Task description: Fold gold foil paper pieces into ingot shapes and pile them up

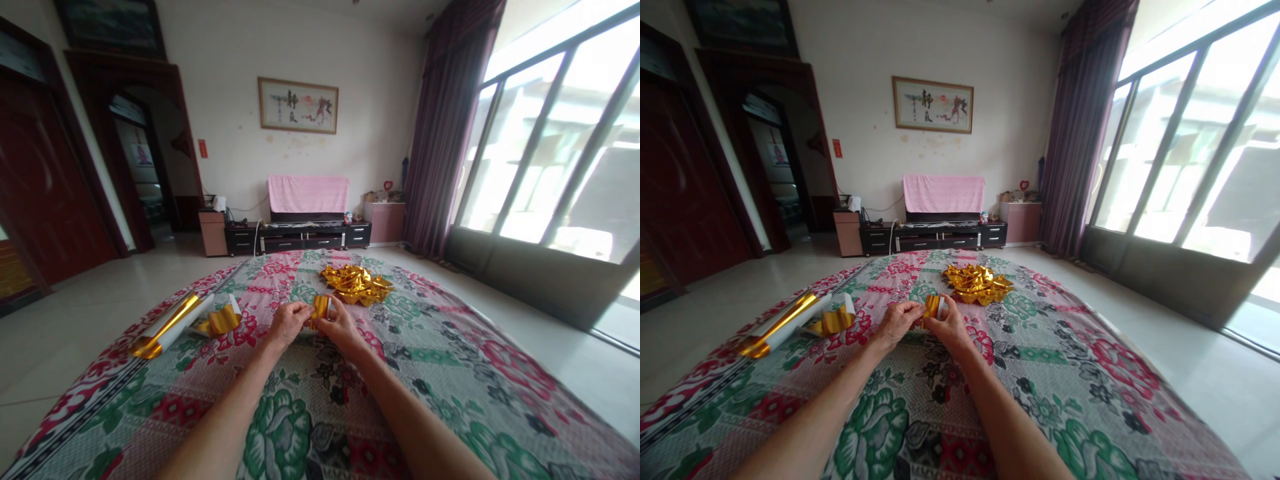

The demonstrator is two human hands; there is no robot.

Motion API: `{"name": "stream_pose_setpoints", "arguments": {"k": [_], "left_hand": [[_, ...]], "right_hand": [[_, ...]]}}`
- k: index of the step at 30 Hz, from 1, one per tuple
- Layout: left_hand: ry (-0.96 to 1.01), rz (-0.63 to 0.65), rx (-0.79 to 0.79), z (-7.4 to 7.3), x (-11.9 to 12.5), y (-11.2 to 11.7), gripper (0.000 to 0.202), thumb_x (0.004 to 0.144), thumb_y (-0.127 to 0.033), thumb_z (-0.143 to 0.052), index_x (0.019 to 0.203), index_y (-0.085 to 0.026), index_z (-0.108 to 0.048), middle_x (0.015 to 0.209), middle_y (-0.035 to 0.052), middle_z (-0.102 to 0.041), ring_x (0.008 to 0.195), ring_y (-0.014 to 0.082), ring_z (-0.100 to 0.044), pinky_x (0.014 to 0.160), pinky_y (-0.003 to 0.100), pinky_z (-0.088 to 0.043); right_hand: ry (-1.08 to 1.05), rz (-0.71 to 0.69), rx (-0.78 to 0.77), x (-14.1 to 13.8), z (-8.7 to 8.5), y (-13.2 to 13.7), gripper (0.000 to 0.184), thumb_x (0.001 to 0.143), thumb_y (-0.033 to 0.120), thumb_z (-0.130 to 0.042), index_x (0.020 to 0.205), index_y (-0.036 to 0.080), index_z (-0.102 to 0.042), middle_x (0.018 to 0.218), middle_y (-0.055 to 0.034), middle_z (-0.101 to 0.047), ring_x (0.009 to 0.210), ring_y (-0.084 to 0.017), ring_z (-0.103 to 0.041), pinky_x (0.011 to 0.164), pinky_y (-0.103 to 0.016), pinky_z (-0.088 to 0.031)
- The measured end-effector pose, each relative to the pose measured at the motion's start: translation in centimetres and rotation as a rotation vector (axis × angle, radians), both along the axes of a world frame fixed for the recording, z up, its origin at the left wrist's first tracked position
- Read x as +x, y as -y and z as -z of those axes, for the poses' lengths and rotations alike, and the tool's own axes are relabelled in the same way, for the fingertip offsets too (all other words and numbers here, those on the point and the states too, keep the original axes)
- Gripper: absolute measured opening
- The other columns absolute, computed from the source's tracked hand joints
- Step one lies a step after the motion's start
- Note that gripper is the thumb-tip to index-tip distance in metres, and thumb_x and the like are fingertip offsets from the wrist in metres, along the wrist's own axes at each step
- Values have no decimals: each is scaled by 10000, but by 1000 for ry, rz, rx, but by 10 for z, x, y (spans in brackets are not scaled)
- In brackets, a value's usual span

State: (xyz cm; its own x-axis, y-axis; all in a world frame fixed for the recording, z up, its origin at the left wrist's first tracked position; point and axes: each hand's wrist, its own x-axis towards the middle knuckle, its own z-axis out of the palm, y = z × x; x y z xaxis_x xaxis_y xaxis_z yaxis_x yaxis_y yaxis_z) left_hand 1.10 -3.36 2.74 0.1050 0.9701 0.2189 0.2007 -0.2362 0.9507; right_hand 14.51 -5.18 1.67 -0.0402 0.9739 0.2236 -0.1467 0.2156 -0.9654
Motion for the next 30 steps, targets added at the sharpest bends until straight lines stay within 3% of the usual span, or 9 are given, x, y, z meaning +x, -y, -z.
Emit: {"name": "stream_pose_setpoints", "arguments": {"k": [11, 15, 21, 30], "left_hand": [[94, -4, -64, -6, 4, 6, 279, 630, -414, -610, 656, -136, -614, 460, -39, -505, 423, 77, -446, 423, 185, -318], [84, 18, -70, -8, 4, 6, 285, 636, -414, -610, 658, -130, -611, 464, -31, -510, 426, 80, -451, 419, 186, -324], [134, 9, -75, -9, -1, 5, 326, 620, -402, -641, 767, -111, -633, 484, -30, -520, 428, 74, -456, 423, 184, -338], [191, 10, -60, -7, -6, 0, 268, 624, -376, -641, 666, -113, -611, 404, -46, -478, 357, 49, -395, 383, 169, -287]], "right_hand": [[33, -39, 33, 1, -2, 2, 357, 611, 241, -655, 931, 168, -513, 611, 57, -516, 504, -63, -438, 440, -162, -331], [65, -14, 37, -1, 0, 1, 350, 610, 218, -628, 928, 169, -490, 609, 65, -485, 509, -69, -428, 440, -168, -355], [118, -82, 38, 0, 1, 3, 414, 621, 219, -612, 1010, 170, -479, 595, 71, -486, 486, -63, -422, 446, -171, -342], [233, -154, 49, -1, -9, 10, 357, 603, 186, -593, 948, 161, -506, 586, 74, -464, 483, -58, -395, 430, -170, -315]]}}
